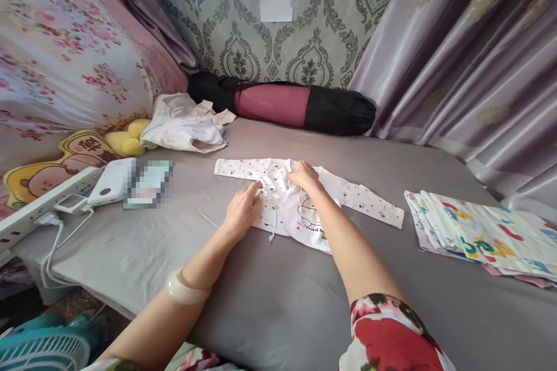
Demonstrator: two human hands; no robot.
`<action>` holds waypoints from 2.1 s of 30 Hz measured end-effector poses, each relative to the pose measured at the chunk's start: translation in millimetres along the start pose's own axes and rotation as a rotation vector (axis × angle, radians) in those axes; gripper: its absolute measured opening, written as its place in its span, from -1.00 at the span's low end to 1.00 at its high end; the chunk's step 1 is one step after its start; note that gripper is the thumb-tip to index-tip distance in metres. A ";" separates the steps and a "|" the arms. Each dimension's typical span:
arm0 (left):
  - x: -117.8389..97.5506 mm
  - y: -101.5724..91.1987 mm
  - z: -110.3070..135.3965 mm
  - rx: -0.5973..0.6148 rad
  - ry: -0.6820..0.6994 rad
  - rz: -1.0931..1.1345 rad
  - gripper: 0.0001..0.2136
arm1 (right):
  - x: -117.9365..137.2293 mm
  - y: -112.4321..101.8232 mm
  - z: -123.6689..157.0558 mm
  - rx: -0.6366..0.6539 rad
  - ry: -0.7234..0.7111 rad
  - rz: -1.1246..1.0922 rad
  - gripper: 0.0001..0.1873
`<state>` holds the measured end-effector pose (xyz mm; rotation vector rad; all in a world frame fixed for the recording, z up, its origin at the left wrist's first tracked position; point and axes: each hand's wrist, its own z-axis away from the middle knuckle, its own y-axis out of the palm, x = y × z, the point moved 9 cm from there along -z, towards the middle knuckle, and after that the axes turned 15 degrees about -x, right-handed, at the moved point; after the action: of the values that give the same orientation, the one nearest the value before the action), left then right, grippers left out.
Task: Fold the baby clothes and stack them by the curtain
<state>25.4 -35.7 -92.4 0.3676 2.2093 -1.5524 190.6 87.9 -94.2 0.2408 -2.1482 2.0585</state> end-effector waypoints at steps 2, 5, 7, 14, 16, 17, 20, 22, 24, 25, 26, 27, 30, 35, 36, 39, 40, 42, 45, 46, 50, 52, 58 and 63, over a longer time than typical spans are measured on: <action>2.2 1.3 0.5 0.001 0.003 -0.066 -0.63 | -3.6 -5.3 -0.7 -0.110 0.005 0.032 -0.74; 5.0 5.0 0.6 0.011 0.011 -0.158 -0.67 | -7.6 -6.6 0.8 -0.194 0.015 0.063 -0.69; 4.6 6.4 0.4 0.018 0.021 -0.193 -0.70 | -8.0 -5.4 2.3 -0.199 0.013 0.065 -0.67; -14.3 -3.2 -1.7 -0.074 0.156 -0.216 -0.77 | 19.0 -16.1 14.7 -0.261 -0.175 0.090 -0.62; -27.0 1.2 1.8 -0.090 0.270 -0.145 -0.75 | 40.0 -12.7 23.3 -0.251 -0.303 0.045 -0.58; -32.9 5.5 4.8 -0.087 0.326 -0.108 -0.73 | 50.0 -7.3 27.5 -0.213 -0.353 0.005 -0.58; -40.8 22.1 15.1 -0.053 0.404 -0.066 -0.61 | 71.1 12.0 33.5 -0.099 -0.414 -0.084 -0.57; -39.3 31.1 20.3 -0.028 0.391 -0.089 -0.52 | 73.4 24.6 28.7 -0.054 -0.366 -0.087 -0.48; -38.1 35.8 24.6 -0.011 0.387 -0.124 -0.47 | 69.5 35.9 19.1 -0.026 -0.292 -0.068 -0.37; -37.8 36.6 26.2 -0.008 0.390 -0.142 -0.46 | 66.9 40.4 13.7 -0.020 -0.261 -0.056 -0.33; -37.5 36.9 27.4 -0.008 0.395 -0.160 -0.45 | 64.6 44.1 8.4 -0.020 -0.238 -0.045 -0.30; -37.2 37.0 28.1 -0.010 0.400 -0.177 -0.44 | 62.9 46.7 3.6 -0.028 -0.225 -0.037 -0.29; -37.0 37.2 28.8 -0.018 0.419 -0.216 -0.44 | 61.3 50.2 -5.9 -0.068 -0.207 -0.042 -0.28; -38.8 29.9 25.1 -0.036 0.427 -0.205 -0.55 | 63.1 42.1 -10.1 -0.095 -0.203 -0.156 -0.34; -39.8 26.6 24.0 -0.041 0.431 -0.185 -0.59 | 62.5 37.1 -10.7 -0.090 -0.214 -0.212 -0.37; -44.5 15.8 22.1 -0.053 0.469 -0.104 -0.63 | 46.8 12.2 -12.6 -0.134 -0.226 -0.390 -0.48; -46.8 13.3 22.6 -0.048 0.491 -0.078 -0.62 | 35.1 2.7 -12.9 -0.170 -0.208 -0.415 -0.52; -51.3 11.0 24.7 -0.018 0.531 -0.035 -0.62 | 7.4 -11.2 -11.2 -0.225 -0.161 -0.391 -0.58; -54.8 12.6 27.1 0.055 0.512 0.026 -0.71 | -28.9 -19.1 -3.1 -0.257 -0.103 -0.289 -0.64; -54.4 13.1 26.7 0.070 0.477 0.042 -0.74 | -36.4 -18.4 0.3 -0.254 -0.094 -0.260 -0.65; -49.0 14.0 22.6 0.054 0.292 0.054 -0.77 | -43.8 -6.1 12.2 -0.191 -0.101 -0.216 -0.70; -46.7 15.8 21.4 0.031 0.222 0.047 -0.76 | -43.2 -2.5 15.7 -0.181 -0.087 -0.206 -0.71; -46.0 27.7 21.0 0.020 0.133 0.055 -0.79 | -41.5 0.7 21.1 -0.117 -0.083 -0.181 -0.77; -39.6 33.6 19.3 0.094 -0.012 0.108 -0.84 | -48.3 2.7 19.3 -0.136 -0.043 -0.237 -0.89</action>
<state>78.5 -41.4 -107.2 0.4963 2.0764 -1.5990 237.1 69.2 -108.4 0.5000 -2.1544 1.7865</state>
